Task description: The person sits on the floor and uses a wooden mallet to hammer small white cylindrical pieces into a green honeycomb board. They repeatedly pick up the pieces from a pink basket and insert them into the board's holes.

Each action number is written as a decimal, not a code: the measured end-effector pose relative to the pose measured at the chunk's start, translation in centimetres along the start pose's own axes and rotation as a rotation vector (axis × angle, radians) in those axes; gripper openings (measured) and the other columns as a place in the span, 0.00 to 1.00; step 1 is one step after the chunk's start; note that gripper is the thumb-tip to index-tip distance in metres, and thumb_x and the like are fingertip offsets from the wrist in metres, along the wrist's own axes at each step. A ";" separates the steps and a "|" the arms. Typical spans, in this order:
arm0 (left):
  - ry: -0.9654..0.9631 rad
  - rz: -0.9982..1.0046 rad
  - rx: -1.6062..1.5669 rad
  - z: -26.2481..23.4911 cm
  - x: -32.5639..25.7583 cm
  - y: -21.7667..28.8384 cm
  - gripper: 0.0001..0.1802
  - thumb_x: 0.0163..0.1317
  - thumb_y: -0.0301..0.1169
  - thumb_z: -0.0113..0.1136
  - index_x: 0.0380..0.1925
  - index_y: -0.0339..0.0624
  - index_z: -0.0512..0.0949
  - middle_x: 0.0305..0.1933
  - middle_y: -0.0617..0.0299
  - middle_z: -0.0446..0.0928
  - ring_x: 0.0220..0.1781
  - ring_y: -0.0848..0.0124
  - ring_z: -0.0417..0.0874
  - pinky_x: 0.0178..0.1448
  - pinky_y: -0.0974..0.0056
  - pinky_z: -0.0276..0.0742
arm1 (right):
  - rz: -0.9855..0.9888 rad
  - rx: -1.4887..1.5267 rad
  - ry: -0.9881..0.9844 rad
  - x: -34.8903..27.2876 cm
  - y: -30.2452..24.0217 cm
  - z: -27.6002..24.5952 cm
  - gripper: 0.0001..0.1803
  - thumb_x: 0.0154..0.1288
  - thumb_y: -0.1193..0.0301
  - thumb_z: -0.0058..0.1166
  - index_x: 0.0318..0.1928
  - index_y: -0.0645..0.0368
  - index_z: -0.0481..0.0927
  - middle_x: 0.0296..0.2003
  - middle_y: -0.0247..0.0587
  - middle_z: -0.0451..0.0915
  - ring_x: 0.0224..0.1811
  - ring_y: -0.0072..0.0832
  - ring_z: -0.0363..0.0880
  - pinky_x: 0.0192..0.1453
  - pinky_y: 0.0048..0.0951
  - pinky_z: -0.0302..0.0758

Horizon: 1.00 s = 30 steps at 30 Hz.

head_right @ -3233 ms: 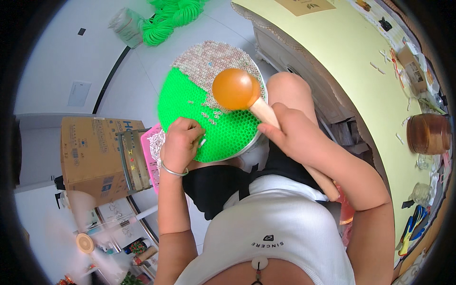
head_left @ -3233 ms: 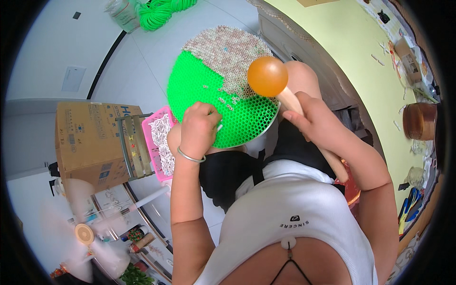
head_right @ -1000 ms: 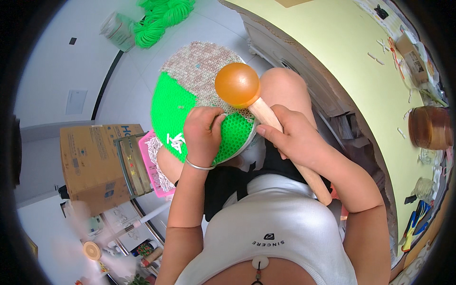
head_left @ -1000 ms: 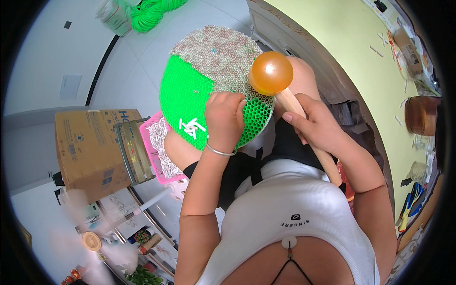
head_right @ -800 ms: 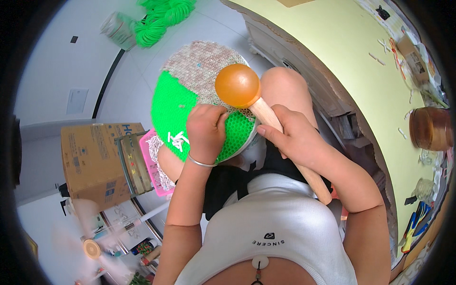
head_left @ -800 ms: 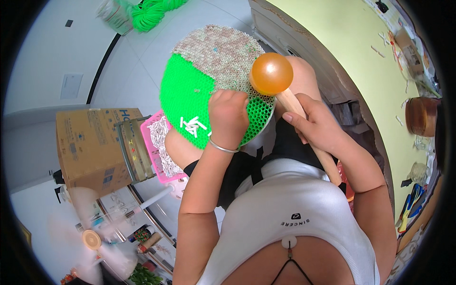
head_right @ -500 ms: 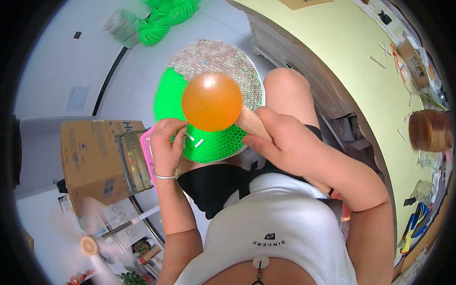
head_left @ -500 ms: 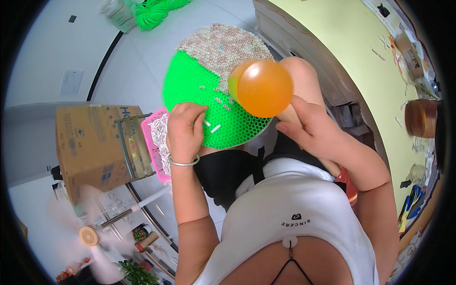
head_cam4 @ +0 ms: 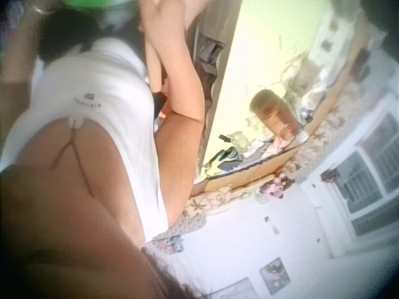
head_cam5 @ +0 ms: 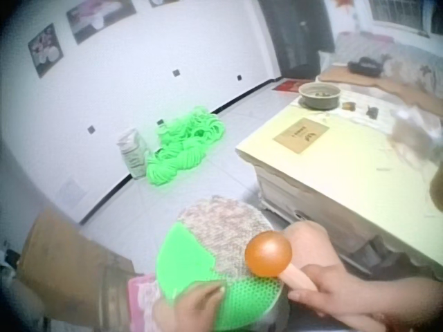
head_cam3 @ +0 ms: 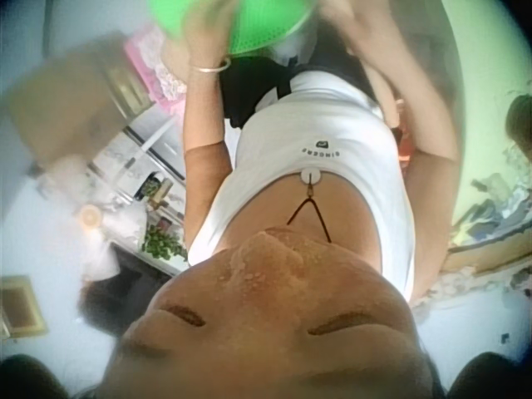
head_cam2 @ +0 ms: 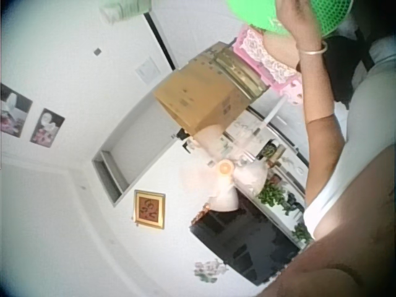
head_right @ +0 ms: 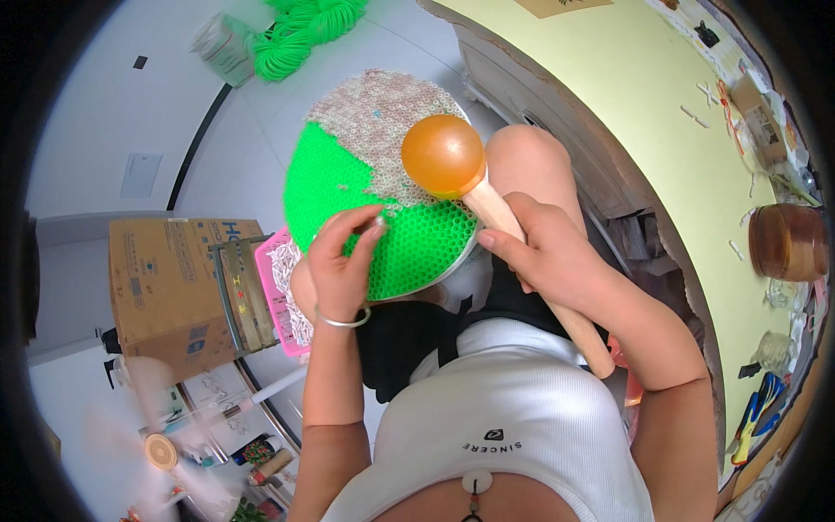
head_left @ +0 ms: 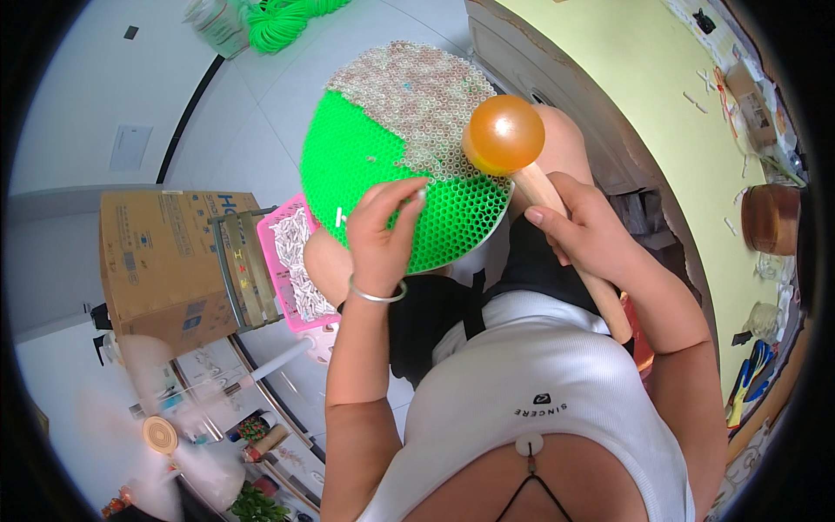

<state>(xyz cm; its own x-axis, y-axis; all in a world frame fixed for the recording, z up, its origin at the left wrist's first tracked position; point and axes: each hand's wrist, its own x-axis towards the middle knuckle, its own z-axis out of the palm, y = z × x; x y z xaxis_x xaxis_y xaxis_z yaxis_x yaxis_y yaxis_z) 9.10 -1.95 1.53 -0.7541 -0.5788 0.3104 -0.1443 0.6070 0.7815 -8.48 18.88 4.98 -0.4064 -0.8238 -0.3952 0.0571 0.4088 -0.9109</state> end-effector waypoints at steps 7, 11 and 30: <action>0.020 0.241 0.234 4.2 1.9 -0.2 0.07 0.52 0.19 0.69 0.32 0.38 0.84 0.34 0.55 0.84 0.38 0.59 0.84 0.44 0.60 0.79 | -0.011 0.009 -0.010 0.4 0.8 -0.1 0.18 0.73 0.62 0.57 0.44 0.69 0.73 0.21 0.39 0.76 0.15 0.22 0.73 0.19 0.26 0.70; -0.048 0.273 0.362 4.5 2.3 -0.2 0.08 0.51 0.19 0.69 0.32 0.39 0.83 0.33 0.54 0.83 0.38 0.56 0.83 0.44 0.57 0.78 | -0.018 0.002 -0.009 0.4 1.0 -0.3 0.19 0.73 0.62 0.58 0.45 0.69 0.73 0.21 0.40 0.76 0.14 0.23 0.73 0.19 0.27 0.70; -0.089 0.115 0.725 -4.4 -0.6 -3.0 0.11 0.46 0.22 0.72 0.33 0.42 0.87 0.31 0.55 0.80 0.38 0.54 0.80 0.44 0.54 0.77 | -0.076 -0.330 -0.037 0.4 -1.0 1.3 0.20 0.73 0.60 0.56 0.47 0.69 0.73 0.24 0.51 0.78 0.25 0.42 0.80 0.31 0.40 0.76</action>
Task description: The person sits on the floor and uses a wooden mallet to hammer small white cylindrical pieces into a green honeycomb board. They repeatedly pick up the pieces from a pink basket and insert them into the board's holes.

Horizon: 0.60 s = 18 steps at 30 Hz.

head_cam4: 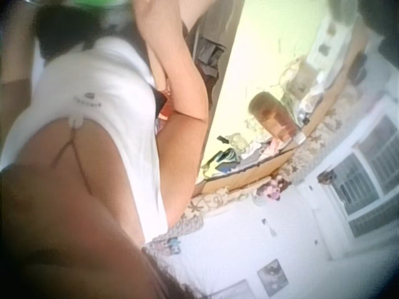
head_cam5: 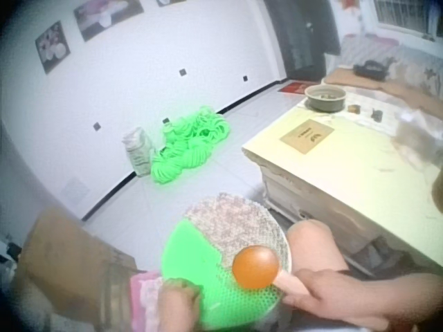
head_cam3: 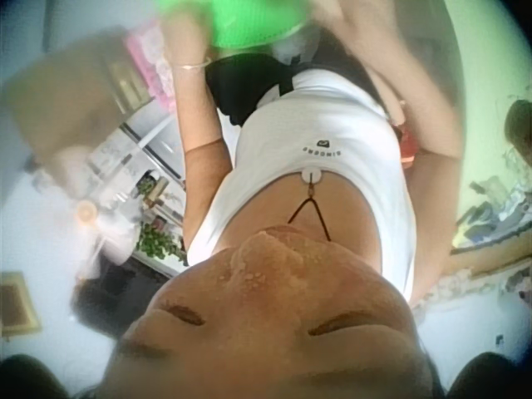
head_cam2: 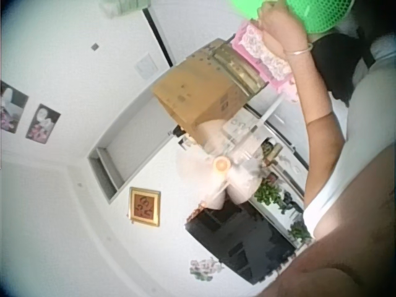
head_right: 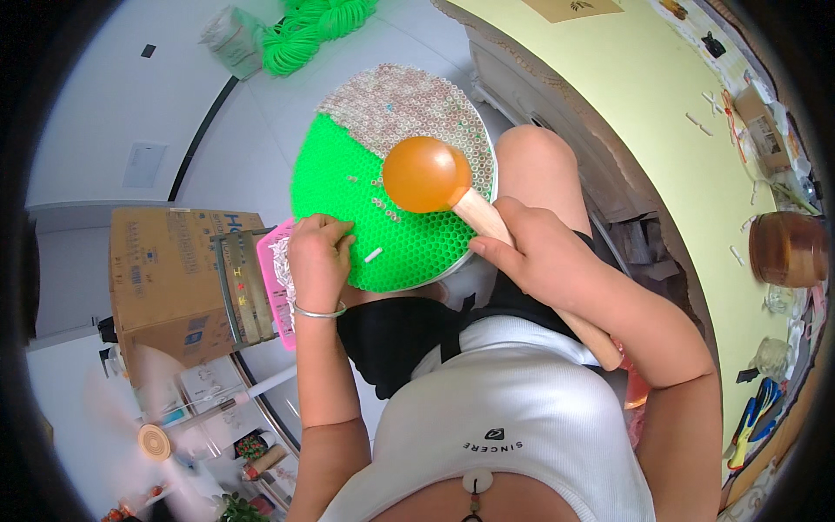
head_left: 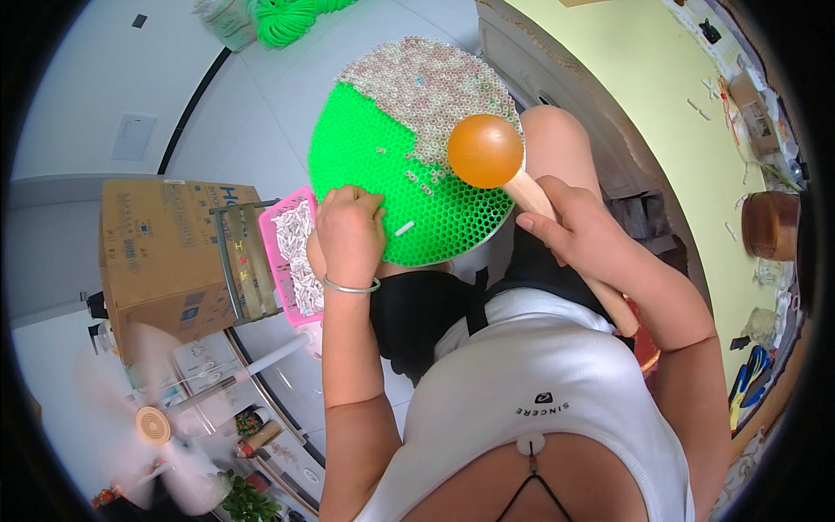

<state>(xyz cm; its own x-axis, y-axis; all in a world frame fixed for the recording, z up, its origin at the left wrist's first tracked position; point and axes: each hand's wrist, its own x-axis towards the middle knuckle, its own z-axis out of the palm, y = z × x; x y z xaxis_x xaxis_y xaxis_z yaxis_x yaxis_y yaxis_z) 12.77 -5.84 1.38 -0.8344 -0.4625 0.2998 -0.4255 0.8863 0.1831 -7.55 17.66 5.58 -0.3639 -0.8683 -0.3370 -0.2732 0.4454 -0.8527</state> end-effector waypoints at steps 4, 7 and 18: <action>0.007 0.012 -0.104 -0.5 0.1 0.8 0.09 0.48 0.25 0.72 0.32 0.43 0.87 0.32 0.55 0.81 0.38 0.55 0.81 0.44 0.54 0.77 | 0.055 0.169 0.012 -0.5 0.8 -0.1 0.20 0.74 0.61 0.55 0.45 0.70 0.73 0.20 0.41 0.75 0.16 0.26 0.74 0.21 0.29 0.72; -0.117 0.028 -0.102 -1.2 -0.4 2.5 0.08 0.50 0.28 0.72 0.32 0.44 0.87 0.32 0.56 0.82 0.38 0.56 0.82 0.42 0.54 0.78 | 0.067 0.256 0.007 -0.4 1.8 0.0 0.20 0.75 0.61 0.55 0.45 0.70 0.72 0.20 0.37 0.74 0.14 0.22 0.72 0.19 0.26 0.70; 0.010 -0.126 -0.561 0.1 1.5 6.0 0.09 0.51 0.19 0.66 0.33 0.39 0.80 0.31 0.52 0.80 0.35 0.53 0.81 0.41 0.55 0.76 | 0.097 0.410 -0.055 0.0 2.5 -0.7 0.14 0.74 0.66 0.56 0.46 0.66 0.73 0.22 0.31 0.72 0.16 0.18 0.70 0.21 0.22 0.69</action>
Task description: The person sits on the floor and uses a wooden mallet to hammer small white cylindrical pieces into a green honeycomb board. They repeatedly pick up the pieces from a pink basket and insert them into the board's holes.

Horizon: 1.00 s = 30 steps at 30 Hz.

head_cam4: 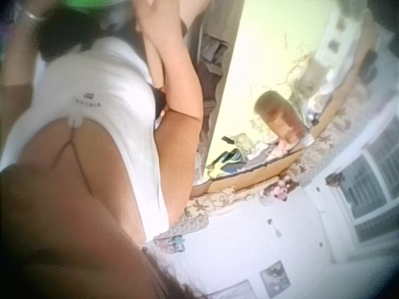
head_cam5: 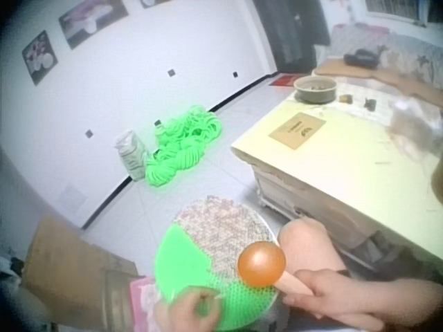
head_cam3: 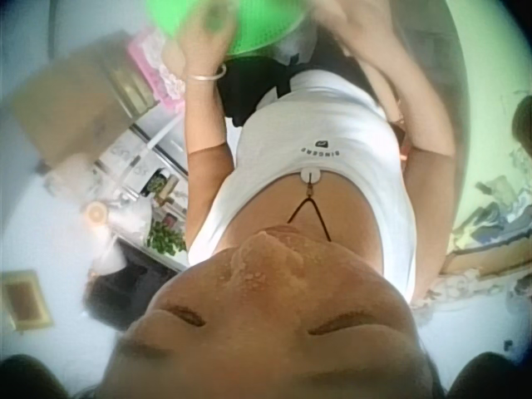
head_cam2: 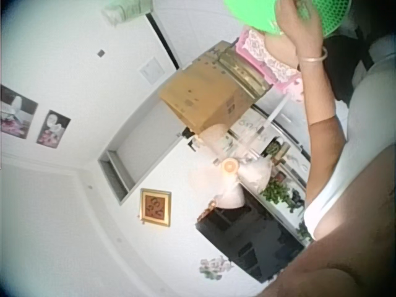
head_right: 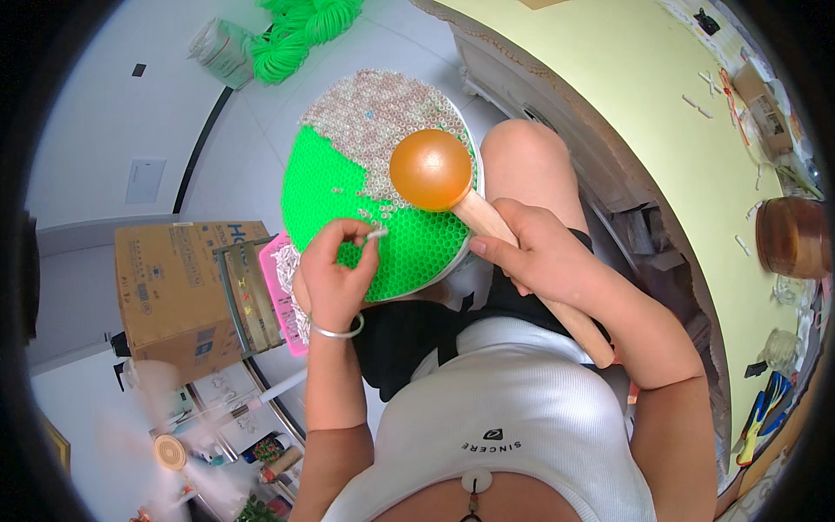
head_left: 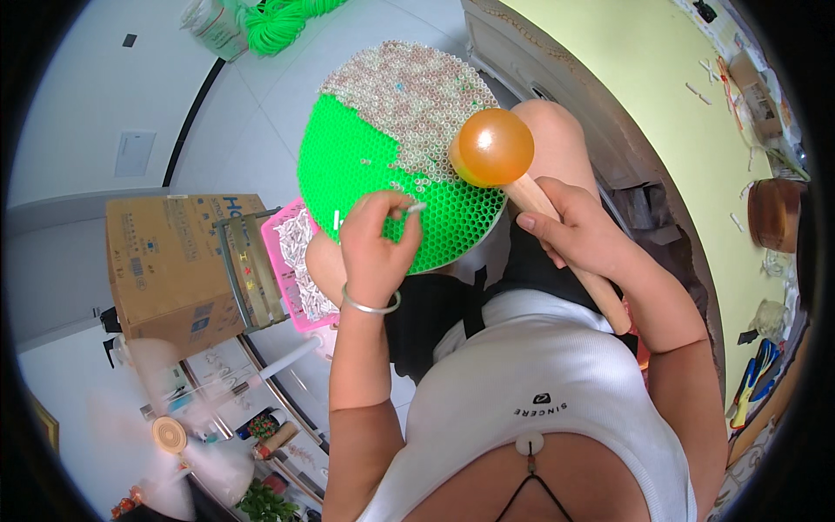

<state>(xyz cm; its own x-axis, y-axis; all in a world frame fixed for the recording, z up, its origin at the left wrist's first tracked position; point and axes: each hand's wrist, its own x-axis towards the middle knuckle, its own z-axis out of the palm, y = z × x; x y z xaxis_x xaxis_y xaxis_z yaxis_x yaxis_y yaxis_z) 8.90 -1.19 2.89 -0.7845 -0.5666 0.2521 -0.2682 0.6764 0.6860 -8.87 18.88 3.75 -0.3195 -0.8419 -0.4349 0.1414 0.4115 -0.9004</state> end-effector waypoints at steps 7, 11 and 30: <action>-0.002 0.234 0.163 2.6 2.1 -1.2 0.09 0.52 0.19 0.68 0.34 0.39 0.83 0.31 0.54 0.81 0.32 0.60 0.82 0.37 0.60 0.77 | -0.051 0.018 -0.025 0.2 0.3 0.0 0.19 0.73 0.62 0.57 0.48 0.68 0.74 0.23 0.34 0.75 0.16 0.19 0.71 0.20 0.24 0.70; -0.053 0.309 0.269 3.1 3.1 -0.2 0.04 0.50 0.19 0.63 0.27 0.38 0.80 0.28 0.51 0.77 0.32 0.52 0.79 0.38 0.52 0.75 | -0.053 -0.006 -0.016 0.3 0.6 -0.1 0.19 0.73 0.62 0.57 0.47 0.69 0.74 0.23 0.35 0.75 0.16 0.20 0.71 0.20 0.24 0.70; -0.112 0.265 0.294 3.4 3.7 -0.3 0.02 0.51 0.21 0.62 0.27 0.37 0.81 0.25 0.49 0.77 0.31 0.50 0.79 0.37 0.51 0.76 | -0.037 -0.016 -0.002 0.0 0.2 0.5 0.19 0.74 0.61 0.56 0.45 0.68 0.72 0.23 0.36 0.75 0.16 0.19 0.71 0.19 0.23 0.70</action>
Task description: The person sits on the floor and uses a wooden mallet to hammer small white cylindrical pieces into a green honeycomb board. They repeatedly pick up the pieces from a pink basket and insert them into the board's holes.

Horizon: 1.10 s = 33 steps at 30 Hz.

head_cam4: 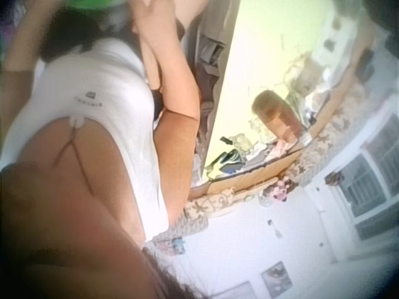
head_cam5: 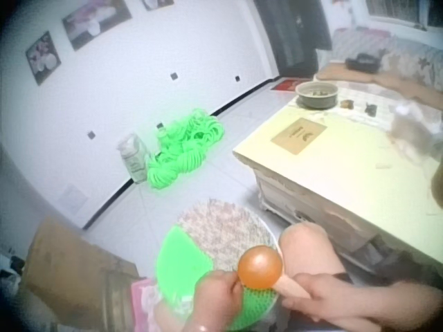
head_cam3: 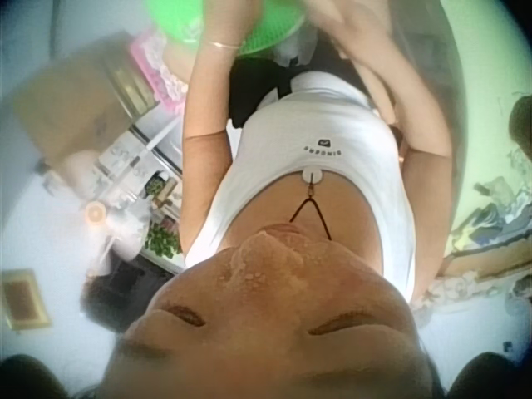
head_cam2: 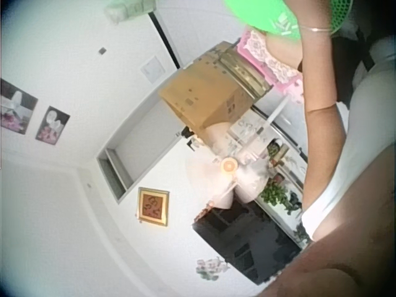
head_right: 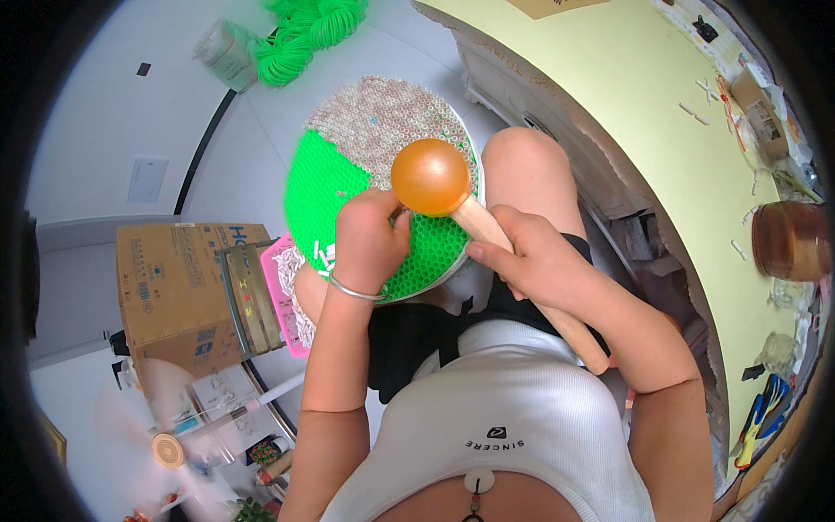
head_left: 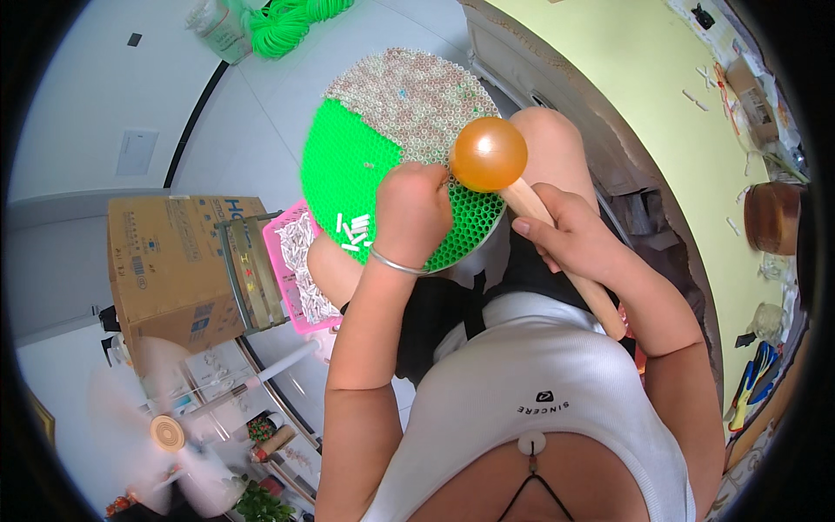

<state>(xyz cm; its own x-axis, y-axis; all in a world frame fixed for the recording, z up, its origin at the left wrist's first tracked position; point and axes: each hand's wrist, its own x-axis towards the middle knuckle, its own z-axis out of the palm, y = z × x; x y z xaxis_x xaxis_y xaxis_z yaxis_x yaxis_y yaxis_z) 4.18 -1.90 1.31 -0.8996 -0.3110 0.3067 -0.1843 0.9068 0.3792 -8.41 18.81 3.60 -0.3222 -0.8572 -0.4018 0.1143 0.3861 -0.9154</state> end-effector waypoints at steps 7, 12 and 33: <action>0.189 -0.350 -0.098 -6.5 -3.7 -4.3 0.08 0.53 0.25 0.70 0.35 0.39 0.86 0.34 0.51 0.84 0.36 0.56 0.85 0.43 0.57 0.80 | -0.258 -0.209 -0.024 -1.3 -3.6 1.3 0.18 0.73 0.61 0.57 0.46 0.66 0.72 0.25 0.48 0.78 0.23 0.39 0.78 0.30 0.36 0.74; 0.012 -0.267 0.121 -7.5 -5.4 -5.8 0.08 0.52 0.23 0.68 0.34 0.38 0.86 0.35 0.50 0.82 0.39 0.52 0.83 0.45 0.53 0.79 | -0.270 -0.474 0.029 1.1 -1.2 2.6 0.18 0.72 0.62 0.57 0.47 0.67 0.72 0.26 0.55 0.77 0.28 0.50 0.77 0.35 0.42 0.74; 0.136 -0.139 -0.203 -0.8 -2.3 -0.5 0.08 0.55 0.17 0.66 0.36 0.37 0.82 0.31 0.56 0.82 0.30 0.67 0.83 0.36 0.65 0.78 | 0.021 0.144 0.084 -0.9 -0.2 -1.6 0.14 0.75 0.63 0.55 0.39 0.62 0.71 0.20 0.32 0.73 0.15 0.17 0.69 0.21 0.22 0.68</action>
<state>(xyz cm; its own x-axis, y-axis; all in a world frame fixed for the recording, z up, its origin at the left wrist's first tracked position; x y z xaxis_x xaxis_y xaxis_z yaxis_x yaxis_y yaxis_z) 6.64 -1.88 1.10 -0.8070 -0.4764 0.3490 -0.2069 0.7816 0.5885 -9.61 20.08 4.17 -0.3953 -0.8156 -0.4225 0.2536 0.3452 -0.9036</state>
